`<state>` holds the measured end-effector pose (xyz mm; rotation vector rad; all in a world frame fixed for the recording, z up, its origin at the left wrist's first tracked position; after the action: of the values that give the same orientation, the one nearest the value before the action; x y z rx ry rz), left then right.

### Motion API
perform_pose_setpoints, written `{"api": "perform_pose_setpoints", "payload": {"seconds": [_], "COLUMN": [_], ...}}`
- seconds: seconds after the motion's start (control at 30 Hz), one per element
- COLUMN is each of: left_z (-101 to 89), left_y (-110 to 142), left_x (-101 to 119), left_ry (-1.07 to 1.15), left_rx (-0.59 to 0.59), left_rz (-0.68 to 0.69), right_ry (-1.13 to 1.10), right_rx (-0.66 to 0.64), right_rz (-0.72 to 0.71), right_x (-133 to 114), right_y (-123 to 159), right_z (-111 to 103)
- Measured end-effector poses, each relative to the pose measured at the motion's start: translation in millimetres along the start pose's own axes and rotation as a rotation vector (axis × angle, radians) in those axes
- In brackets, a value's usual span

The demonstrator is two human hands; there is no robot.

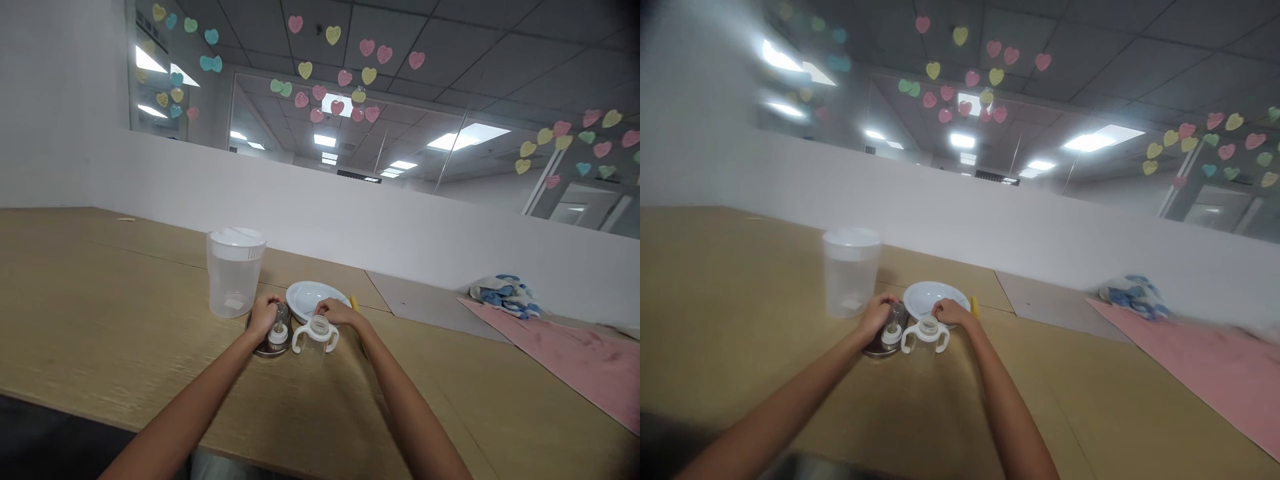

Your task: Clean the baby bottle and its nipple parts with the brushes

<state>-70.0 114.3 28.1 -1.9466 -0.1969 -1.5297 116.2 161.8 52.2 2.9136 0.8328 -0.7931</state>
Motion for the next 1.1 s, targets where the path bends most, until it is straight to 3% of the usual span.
{"api": "perform_pose_setpoints", "payload": {"seconds": [0.1, 0.23, 0.37, 0.43, 0.57, 0.8, 1.1], "left_z": [2.2, 2.6, 3.8, 4.3, 2.2, 8.6, 30.1], "left_y": [-0.3, 0.3, 1.9, 3.4, 8.7, 23.1, 36.1], "left_x": [-3.6, -0.7, 7.8, 13.6, 29.2, 52.6, 45.0], "left_ry": [0.001, -0.04, -0.136, -0.202, -0.346, -0.572, -0.742], "left_rx": [-0.003, -0.017, -0.049, -0.058, -0.054, -0.16, -0.369], "left_rz": [-0.01, 0.015, 0.087, 0.138, 0.248, 0.387, 0.506], "right_ry": [-0.102, -0.262, -0.679, -0.884, -0.944, -0.841, -0.696], "right_rx": [-0.003, 0.101, 0.402, 0.474, 0.351, 0.049, -0.243], "right_rz": [-0.009, -0.029, -0.059, -0.096, -0.153, -0.151, -0.184], "right_x": [-0.1, -5.6, -19.2, -29.2, -55.3, -74.1, -81.7], "right_y": [-3.5, -8.4, 0.0, 9.7, 25.0, 32.3, 43.5], "right_z": [3.1, -7.3, -54.3, -75.5, -89.0, -64.4, -41.8]}}
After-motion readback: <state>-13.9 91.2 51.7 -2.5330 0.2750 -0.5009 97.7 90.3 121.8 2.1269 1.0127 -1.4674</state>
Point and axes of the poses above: each hand's wrist, its own y-axis away from the middle knuckle, its own z-axis out of the palm, x = y × z, the point moved 9 cm from there along -y, towards the middle knuckle, and after that the axes turned 8 degrees about x, right-handed, at the moved point
